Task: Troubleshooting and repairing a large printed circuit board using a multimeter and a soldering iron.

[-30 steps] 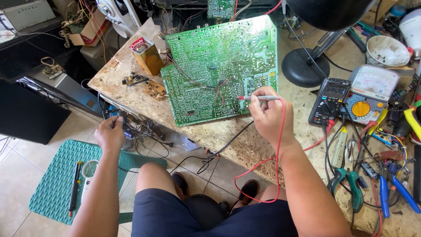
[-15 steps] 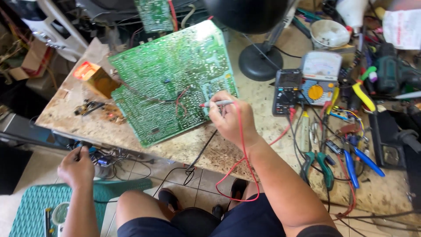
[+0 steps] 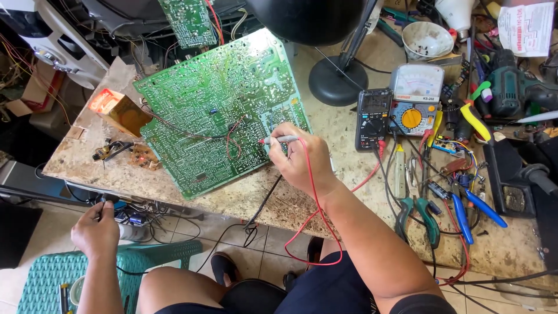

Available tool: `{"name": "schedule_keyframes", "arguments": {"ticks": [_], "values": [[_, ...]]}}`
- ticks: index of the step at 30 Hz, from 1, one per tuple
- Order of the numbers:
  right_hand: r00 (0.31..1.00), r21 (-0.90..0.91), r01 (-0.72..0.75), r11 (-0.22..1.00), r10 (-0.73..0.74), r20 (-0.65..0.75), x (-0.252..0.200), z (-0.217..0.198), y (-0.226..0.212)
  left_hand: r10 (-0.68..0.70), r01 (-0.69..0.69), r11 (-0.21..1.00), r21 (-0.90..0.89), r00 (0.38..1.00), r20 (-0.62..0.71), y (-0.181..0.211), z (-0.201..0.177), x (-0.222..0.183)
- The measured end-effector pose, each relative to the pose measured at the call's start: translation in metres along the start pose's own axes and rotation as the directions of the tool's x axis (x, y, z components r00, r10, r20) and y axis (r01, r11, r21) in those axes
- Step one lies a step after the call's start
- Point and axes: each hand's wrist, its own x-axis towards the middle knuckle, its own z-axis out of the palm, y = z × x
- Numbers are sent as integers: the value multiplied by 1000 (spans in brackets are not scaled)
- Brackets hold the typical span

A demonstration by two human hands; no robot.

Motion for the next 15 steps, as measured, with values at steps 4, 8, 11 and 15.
{"name": "schedule_keyframes", "arguments": {"ticks": [4, 8, 11, 15], "values": [[1000, 5, 11, 1000, -11, 5, 0, 1, 1, 26, -27, 999, 24, 1000, 11, -12, 5, 10], [1000, -13, 26, 1000, -26, 2, 1, 0, 1, 80, -83, 995, 59, 995, 52, -10, -3, 10], [1000, -19, 24, 1000, -24, 9, 0, -1, -1, 82, -86, 995, 58, 995, 63, -11, -6, 8], [996, -9, -51, 999, 51, 73, 1, -6, -5, 83, -83, 997, -3, 995, 62, -9, -5, 5]]}}
